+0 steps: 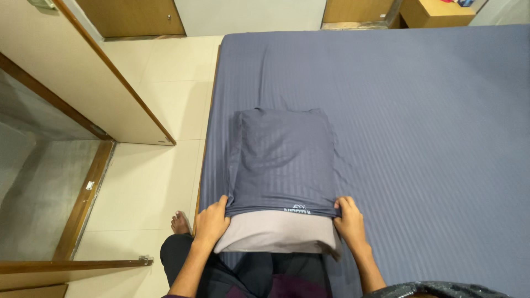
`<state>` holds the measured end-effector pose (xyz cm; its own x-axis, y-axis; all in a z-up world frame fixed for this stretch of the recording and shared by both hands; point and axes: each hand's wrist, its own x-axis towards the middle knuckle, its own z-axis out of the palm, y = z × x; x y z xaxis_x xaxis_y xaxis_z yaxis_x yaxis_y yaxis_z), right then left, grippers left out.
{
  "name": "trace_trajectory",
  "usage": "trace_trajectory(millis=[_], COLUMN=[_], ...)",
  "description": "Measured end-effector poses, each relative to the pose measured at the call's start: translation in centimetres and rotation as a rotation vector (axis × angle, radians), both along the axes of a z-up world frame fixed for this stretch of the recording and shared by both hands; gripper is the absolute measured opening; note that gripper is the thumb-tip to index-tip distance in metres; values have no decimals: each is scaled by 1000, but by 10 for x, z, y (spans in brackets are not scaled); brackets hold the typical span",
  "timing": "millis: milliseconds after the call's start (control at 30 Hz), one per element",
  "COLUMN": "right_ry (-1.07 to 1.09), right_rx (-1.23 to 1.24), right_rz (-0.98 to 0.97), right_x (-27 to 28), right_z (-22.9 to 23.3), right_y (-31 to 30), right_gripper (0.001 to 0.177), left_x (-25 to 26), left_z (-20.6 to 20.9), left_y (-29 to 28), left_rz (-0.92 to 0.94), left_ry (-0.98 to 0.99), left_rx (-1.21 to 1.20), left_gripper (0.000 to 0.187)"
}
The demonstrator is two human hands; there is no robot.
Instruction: The person inserts a pillow into a grey pillowcase by hand and pulls the case down to cover it, then zips the side closed.
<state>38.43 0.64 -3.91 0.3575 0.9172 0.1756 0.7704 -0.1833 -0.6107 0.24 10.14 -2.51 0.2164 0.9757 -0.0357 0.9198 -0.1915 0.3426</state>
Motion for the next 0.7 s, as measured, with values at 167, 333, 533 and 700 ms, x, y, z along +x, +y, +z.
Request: trace_trajectory(millis=[167, 333, 533, 700], right_ry=[63, 245, 620, 770], right_rx=[146, -129, -343, -306], right_rz=[-19, -101, 121, 181], right_x=[1, 26, 53, 42], right_z=[-12, -75, -143, -136], right_y=[-18, -10, -19, -8], right_gripper=[35, 36, 42, 59], left_x=[-12, -23, -35, -32], left_z=[-4, -44, -100, -143], left_y=[-4, -4, -5, -5], left_rz=[37, 64, 196, 178], left_ry=[7, -141, -355, -648], left_rx=[-100, -159, -210, -169], left_gripper=[53, 55, 58, 55])
